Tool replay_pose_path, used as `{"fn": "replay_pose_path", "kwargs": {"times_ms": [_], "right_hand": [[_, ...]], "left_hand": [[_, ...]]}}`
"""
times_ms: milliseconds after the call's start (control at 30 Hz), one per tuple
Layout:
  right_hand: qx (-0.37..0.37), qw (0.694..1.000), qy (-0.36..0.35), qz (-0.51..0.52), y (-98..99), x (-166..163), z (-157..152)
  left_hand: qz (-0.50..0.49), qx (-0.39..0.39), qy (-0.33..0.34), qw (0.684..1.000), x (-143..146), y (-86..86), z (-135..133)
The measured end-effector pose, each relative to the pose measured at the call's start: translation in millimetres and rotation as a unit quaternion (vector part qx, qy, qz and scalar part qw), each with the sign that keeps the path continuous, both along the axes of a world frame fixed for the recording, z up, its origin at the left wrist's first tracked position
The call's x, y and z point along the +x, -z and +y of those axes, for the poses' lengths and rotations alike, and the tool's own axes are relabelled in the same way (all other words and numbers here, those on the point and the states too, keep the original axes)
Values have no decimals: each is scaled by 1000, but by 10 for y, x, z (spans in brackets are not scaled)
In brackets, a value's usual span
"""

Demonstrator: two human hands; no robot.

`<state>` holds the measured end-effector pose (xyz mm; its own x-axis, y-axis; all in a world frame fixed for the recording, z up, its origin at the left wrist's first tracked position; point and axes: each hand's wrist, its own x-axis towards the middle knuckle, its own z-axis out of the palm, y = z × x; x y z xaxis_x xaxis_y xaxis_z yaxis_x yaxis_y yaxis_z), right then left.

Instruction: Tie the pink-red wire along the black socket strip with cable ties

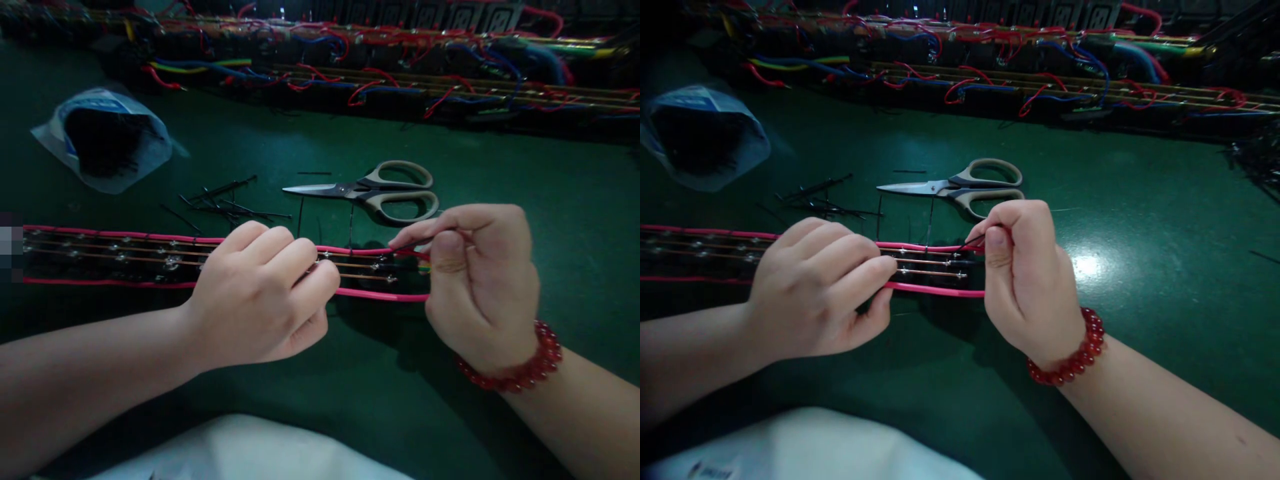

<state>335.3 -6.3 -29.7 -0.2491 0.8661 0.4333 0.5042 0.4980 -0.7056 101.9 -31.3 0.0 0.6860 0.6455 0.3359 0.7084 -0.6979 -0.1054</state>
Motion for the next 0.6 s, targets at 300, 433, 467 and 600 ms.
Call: {"fn": "replay_pose_path", "kwargs": {"times_ms": [300, 433, 467, 600], "right_hand": [[57, 993, 22, -102, -65, 0, -42], [46, 994, 22, -94, -63, 9, -43], [46, 994, 17, -95, -64, 13, -39], [54, 993, 14, -103, -74, 11, -24]], "left_hand": [[-38, -43, -5, 998, 10, 75, -17], [-49, -55, 2, 997, 13, 75, -24], [-52, -57, 5, 997, 13, 73, -22], [-51, -65, 14, 996, 8, 67, -7]]}}
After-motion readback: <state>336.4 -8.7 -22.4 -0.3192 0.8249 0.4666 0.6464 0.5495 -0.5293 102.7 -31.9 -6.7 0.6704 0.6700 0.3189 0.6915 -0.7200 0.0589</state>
